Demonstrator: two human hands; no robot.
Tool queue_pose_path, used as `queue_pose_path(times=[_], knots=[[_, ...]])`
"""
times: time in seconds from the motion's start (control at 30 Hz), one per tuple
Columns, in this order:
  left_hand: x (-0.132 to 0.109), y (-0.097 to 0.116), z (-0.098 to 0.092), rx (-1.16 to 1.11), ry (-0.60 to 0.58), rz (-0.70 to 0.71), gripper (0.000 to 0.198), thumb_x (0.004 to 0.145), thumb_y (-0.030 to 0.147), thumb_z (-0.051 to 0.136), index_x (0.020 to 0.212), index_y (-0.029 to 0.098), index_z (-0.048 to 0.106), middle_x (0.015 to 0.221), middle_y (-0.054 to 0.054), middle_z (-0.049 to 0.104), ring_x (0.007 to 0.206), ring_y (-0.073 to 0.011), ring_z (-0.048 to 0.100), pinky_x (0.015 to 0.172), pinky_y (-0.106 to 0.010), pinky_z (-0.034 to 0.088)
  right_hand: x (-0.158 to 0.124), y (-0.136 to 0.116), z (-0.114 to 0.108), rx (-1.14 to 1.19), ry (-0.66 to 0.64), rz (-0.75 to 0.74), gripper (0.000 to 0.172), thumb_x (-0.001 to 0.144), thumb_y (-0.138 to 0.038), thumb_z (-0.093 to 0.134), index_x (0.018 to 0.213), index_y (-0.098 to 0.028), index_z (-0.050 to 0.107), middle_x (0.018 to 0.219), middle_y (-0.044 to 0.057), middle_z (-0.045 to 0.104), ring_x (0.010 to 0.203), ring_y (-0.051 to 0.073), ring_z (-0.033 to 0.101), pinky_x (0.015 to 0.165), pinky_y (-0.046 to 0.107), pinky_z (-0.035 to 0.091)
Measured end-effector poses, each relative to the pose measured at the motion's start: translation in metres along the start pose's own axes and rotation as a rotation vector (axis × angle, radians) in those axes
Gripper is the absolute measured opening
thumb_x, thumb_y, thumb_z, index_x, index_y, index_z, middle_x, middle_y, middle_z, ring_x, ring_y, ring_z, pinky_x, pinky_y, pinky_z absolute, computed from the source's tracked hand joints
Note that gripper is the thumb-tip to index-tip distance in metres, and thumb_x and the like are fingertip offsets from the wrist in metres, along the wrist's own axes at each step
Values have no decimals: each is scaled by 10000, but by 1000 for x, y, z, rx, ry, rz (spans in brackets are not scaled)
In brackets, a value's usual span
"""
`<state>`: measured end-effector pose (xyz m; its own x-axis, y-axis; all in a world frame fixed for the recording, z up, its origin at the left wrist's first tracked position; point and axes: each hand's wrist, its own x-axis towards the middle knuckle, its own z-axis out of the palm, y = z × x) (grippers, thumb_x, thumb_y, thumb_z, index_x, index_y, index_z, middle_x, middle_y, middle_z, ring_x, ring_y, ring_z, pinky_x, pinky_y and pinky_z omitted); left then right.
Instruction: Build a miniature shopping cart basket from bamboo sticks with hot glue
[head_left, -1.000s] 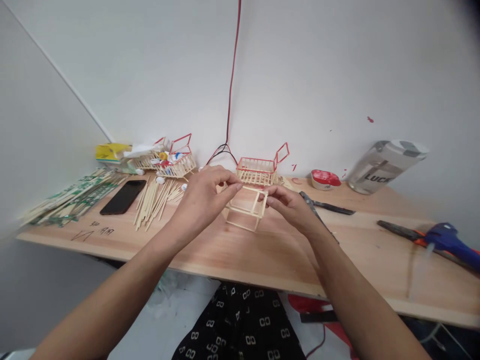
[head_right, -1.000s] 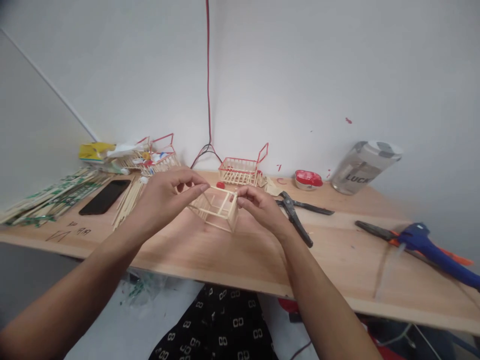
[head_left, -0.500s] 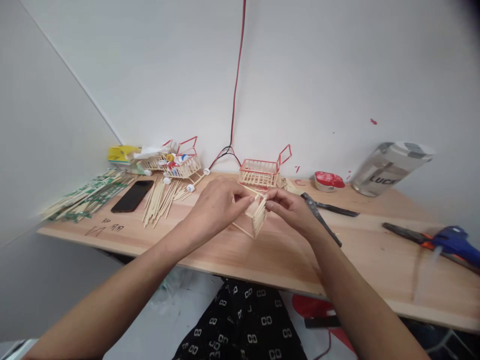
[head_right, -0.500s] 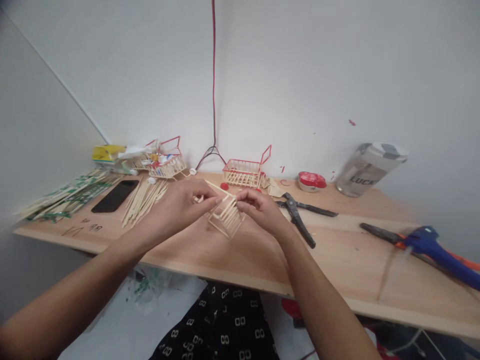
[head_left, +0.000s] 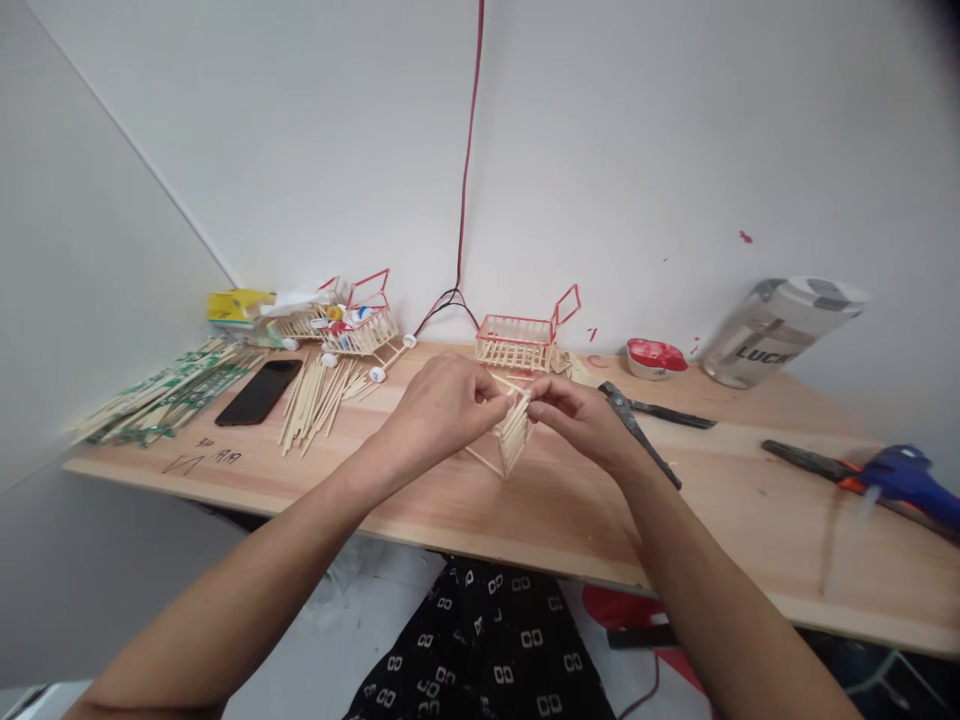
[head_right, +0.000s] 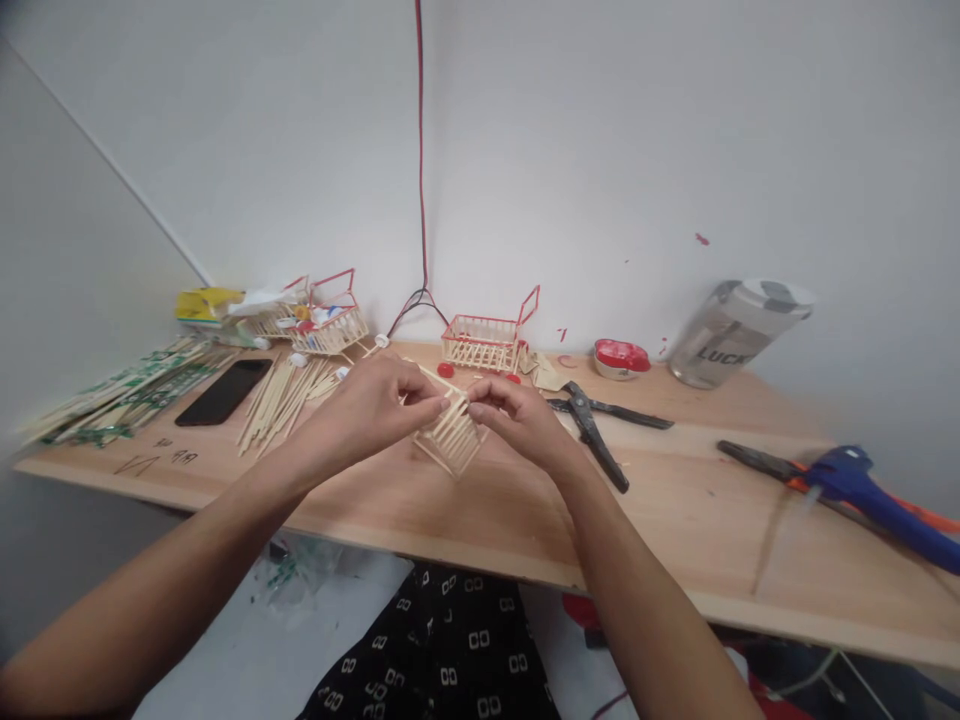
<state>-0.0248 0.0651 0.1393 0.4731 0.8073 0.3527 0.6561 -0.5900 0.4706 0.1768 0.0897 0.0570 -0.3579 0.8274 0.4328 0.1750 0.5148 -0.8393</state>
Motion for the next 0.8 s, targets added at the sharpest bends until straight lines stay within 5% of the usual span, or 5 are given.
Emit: queue_pose_path(times=[0.8], knots=[[-3,0,9,32,94,-22,367,756,169,546,427,168,383,473,16,452,539,-100,400,575,-266,292,0,6,-2,2,-18,2,178,863,-382,618,880,-205,628,848,28,623,808,163,577,758,305,468]])
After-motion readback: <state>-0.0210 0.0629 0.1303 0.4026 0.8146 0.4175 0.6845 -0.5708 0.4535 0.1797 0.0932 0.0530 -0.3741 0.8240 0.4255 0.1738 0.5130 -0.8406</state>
